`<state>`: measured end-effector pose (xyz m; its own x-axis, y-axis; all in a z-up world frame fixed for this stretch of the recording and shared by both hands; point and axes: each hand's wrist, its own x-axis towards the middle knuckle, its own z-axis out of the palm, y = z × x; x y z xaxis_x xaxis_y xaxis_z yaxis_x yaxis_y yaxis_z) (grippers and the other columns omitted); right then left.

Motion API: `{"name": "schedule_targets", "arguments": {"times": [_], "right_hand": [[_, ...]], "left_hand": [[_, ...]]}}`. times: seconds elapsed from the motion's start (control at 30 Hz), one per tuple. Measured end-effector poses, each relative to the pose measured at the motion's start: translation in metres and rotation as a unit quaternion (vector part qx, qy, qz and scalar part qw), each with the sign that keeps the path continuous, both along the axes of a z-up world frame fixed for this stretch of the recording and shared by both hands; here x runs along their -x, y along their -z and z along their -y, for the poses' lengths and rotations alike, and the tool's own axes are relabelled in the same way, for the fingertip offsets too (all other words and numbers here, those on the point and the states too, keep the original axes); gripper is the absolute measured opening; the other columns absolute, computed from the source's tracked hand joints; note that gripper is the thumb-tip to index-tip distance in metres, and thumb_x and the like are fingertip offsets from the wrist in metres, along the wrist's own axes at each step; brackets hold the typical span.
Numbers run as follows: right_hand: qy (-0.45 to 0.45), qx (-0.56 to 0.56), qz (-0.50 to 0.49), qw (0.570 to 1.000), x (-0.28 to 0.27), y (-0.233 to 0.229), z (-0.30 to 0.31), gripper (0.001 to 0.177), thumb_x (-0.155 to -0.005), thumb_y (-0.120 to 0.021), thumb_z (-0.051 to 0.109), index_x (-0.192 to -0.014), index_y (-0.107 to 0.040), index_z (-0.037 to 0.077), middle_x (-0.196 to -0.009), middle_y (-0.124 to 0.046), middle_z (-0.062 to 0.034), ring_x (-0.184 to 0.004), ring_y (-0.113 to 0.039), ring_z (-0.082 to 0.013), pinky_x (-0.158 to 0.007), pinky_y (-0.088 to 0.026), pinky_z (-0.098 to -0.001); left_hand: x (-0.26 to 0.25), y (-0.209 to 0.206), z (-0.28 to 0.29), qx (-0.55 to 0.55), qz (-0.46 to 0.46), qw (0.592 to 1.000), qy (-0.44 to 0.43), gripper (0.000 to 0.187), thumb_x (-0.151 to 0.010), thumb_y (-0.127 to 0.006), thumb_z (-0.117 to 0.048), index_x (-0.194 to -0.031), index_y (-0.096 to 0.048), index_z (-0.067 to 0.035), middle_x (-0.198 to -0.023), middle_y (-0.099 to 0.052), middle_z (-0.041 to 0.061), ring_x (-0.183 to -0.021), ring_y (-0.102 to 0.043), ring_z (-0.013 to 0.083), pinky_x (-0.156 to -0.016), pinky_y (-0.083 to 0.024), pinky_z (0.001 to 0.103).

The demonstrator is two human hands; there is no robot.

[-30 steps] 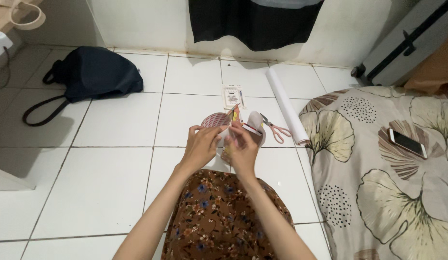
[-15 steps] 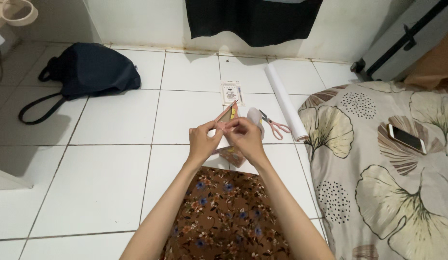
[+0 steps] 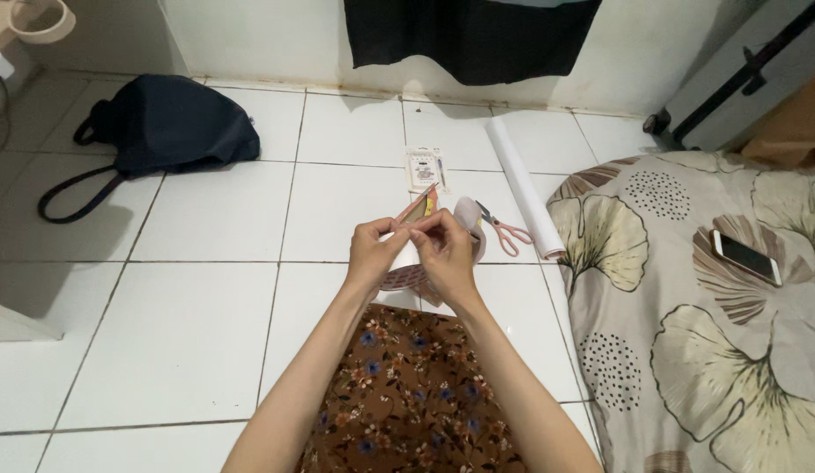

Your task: The person sits on the floor and wraps a small box with patterned wrapping paper. They use scissors to cut the paper, fold the edges, and secure the package with adhesive tape. The person then places a small pink item inside the box and closes the lid.

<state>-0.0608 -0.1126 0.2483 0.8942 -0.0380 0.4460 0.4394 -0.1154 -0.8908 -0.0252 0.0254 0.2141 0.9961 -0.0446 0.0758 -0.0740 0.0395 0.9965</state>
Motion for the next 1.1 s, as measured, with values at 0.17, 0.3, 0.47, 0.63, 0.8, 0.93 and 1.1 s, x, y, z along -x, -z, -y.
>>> {"name": "schedule_targets", "arguments": {"times": [0.17, 0.3, 0.47, 0.63, 0.8, 0.93, 1.1], "right_hand": [[-0.058, -0.112, -0.025, 0.992, -0.004, 0.006, -0.002, 0.014, -0.094, -0.074, 0.006, -0.095, -0.060, 0.004, -0.101, -0.069, -0.0068, -0.097, -0.067, -0.0122, -0.091, -0.057, -0.0278], [-0.079, -0.148, -0.087, 0.982, 0.000, 0.000, 0.003, 0.015, -0.092, -0.076, 0.008, -0.093, -0.062, 0.004, -0.099, -0.070, -0.0081, -0.092, -0.066, -0.0131, -0.086, -0.057, -0.0290], [-0.086, -0.148, -0.094, 0.981, 0.004, -0.014, 0.007, 0.014, -0.091, -0.076, 0.009, -0.095, -0.063, 0.003, -0.100, -0.069, -0.0065, -0.090, -0.064, -0.0120, -0.083, -0.056, -0.0292], [0.002, -0.044, -0.041, 0.998, 0.012, -0.023, 0.001, 0.012, -0.093, -0.072, 0.007, -0.094, -0.061, 0.004, -0.097, -0.069, -0.0056, -0.089, -0.066, -0.0103, -0.084, -0.057, -0.0269], [0.031, -0.091, -0.027, 0.995, 0.016, -0.015, -0.007, 0.012, -0.096, -0.070, 0.005, -0.096, -0.058, 0.004, -0.097, -0.068, -0.0063, -0.091, -0.064, -0.0112, -0.084, -0.055, -0.0268], [0.040, -0.141, -0.070, 0.987, 0.013, 0.002, -0.012, 0.011, -0.096, -0.068, 0.005, -0.097, -0.058, 0.004, -0.098, -0.068, -0.0069, -0.092, -0.064, -0.0117, -0.083, -0.055, -0.0266], [0.106, -0.262, -0.136, 0.950, -0.010, 0.007, 0.009, 0.006, -0.094, -0.066, 0.002, -0.096, -0.060, 0.002, -0.096, -0.068, -0.0101, -0.085, -0.067, -0.0200, -0.080, -0.061, -0.0339]], "left_hand": [[-0.003, 0.003, -0.009, 0.081, 0.028, 0.995, 0.055, 0.021, -0.093, -0.069, -0.013, -0.075, -0.069, -0.002, -0.075, -0.070, 0.007, -0.071, -0.062, 0.0079, -0.068, -0.054, 0.027], [0.002, -0.007, -0.016, 0.114, -0.043, 0.988, 0.095, 0.018, -0.093, -0.063, -0.014, -0.083, -0.070, -0.001, -0.077, -0.073, 0.009, -0.067, -0.067, 0.0123, -0.059, -0.054, 0.027], [0.014, -0.018, -0.018, 0.127, -0.009, 0.983, 0.129, 0.012, -0.092, -0.065, -0.013, -0.097, -0.071, -0.003, -0.084, -0.074, 0.007, -0.072, -0.069, 0.0087, -0.062, -0.055, 0.025], [0.016, -0.028, -0.013, 0.087, 0.023, 0.989, 0.114, 0.014, -0.094, -0.065, -0.014, -0.090, -0.069, 0.000, -0.079, -0.072, 0.006, -0.068, -0.067, 0.0104, -0.059, -0.053, 0.026], [0.026, -0.041, -0.011, 0.014, 0.058, 0.996, 0.073, 0.014, -0.091, -0.068, -0.014, -0.087, -0.069, -0.001, -0.075, -0.071, 0.004, -0.067, -0.064, 0.0096, -0.058, -0.052, 0.025], [0.033, -0.048, -0.017, -0.108, 0.094, 0.989, 0.022, 0.016, -0.087, -0.073, -0.015, -0.081, -0.069, 0.000, -0.069, -0.071, 0.006, -0.063, -0.061, 0.0115, -0.058, -0.050, 0.028], [0.041, -0.044, -0.025, -0.158, 0.075, 0.984, 0.020, 0.014, -0.083, -0.071, -0.020, -0.087, -0.075, -0.008, -0.074, -0.074, 0.003, -0.075, -0.063, 0.0184, -0.067, -0.053, 0.038]]}}
